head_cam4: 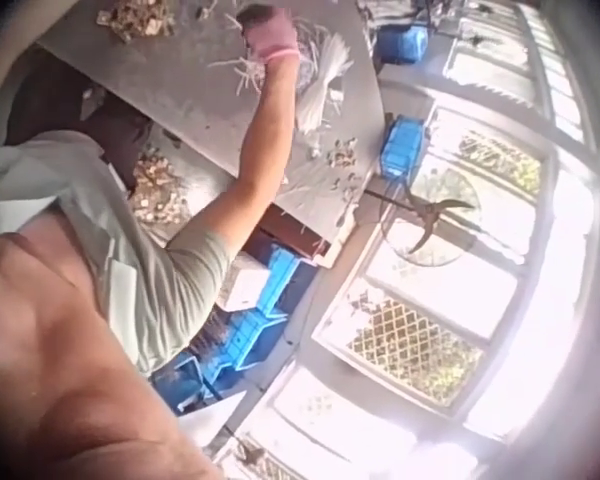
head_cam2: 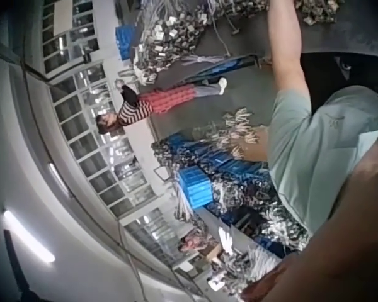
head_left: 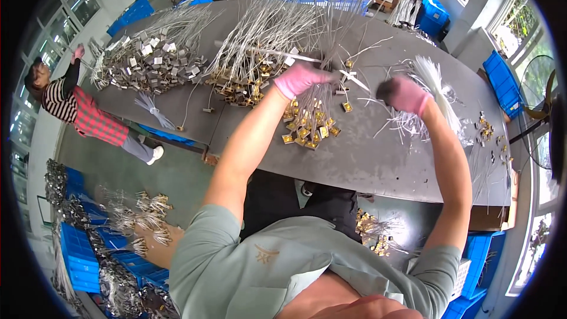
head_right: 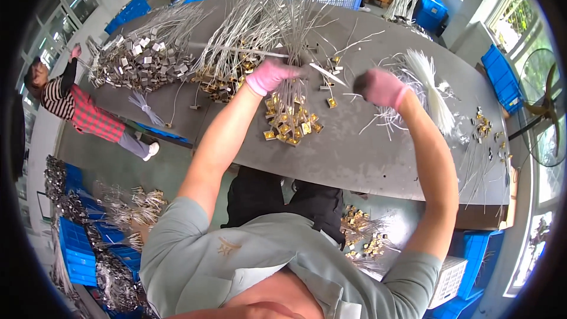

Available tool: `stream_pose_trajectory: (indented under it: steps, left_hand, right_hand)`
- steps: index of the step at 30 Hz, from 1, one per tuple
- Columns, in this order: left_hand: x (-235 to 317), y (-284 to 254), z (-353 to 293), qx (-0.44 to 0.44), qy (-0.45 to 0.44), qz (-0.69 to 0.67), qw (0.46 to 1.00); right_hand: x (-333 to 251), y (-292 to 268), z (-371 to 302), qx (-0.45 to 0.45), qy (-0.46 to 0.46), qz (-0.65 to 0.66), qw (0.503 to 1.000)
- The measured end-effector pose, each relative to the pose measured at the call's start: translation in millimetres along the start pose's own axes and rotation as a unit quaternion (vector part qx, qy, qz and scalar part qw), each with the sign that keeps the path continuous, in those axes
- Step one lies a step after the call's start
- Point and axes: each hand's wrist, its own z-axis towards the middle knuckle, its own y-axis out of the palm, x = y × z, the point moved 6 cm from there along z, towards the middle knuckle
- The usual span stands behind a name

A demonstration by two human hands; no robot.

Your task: Assembling and bundling bundles of white wires with electronic components at a manual assembly station.

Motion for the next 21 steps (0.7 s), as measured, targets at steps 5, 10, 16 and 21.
stream_pose_trajectory:
  steps: [5, 10, 16, 21]
  left_hand:
    - [-11.7, -9.1, 9.2, 0.031, 0.04, 0.03, 0.998]
    - [-34.5, 9.3, 10.5, 0.031, 0.139, 0.297, 0.944]
    - [-7.4, 31.1, -6.2, 0.074, -0.009, -0.358, 0.931]
    - [-14.1, -9.2, -14.4, 0.146, 0.094, 0.274, 0.946]
  right_hand:
    - [-87.1, -24.9, -37.4, -0.125, 0.025, 0.13, 0.983]
    - [-185.8, -100.6, 36.0, 0.158, -0.152, 0.085, 0.972]
    - [-161.9, -77.5, 108.7, 0.278, -0.034, 0.083, 0.956]
    - [-185.4, -66.8, 38.0, 0.186, -0.174, 0.305, 0.918]
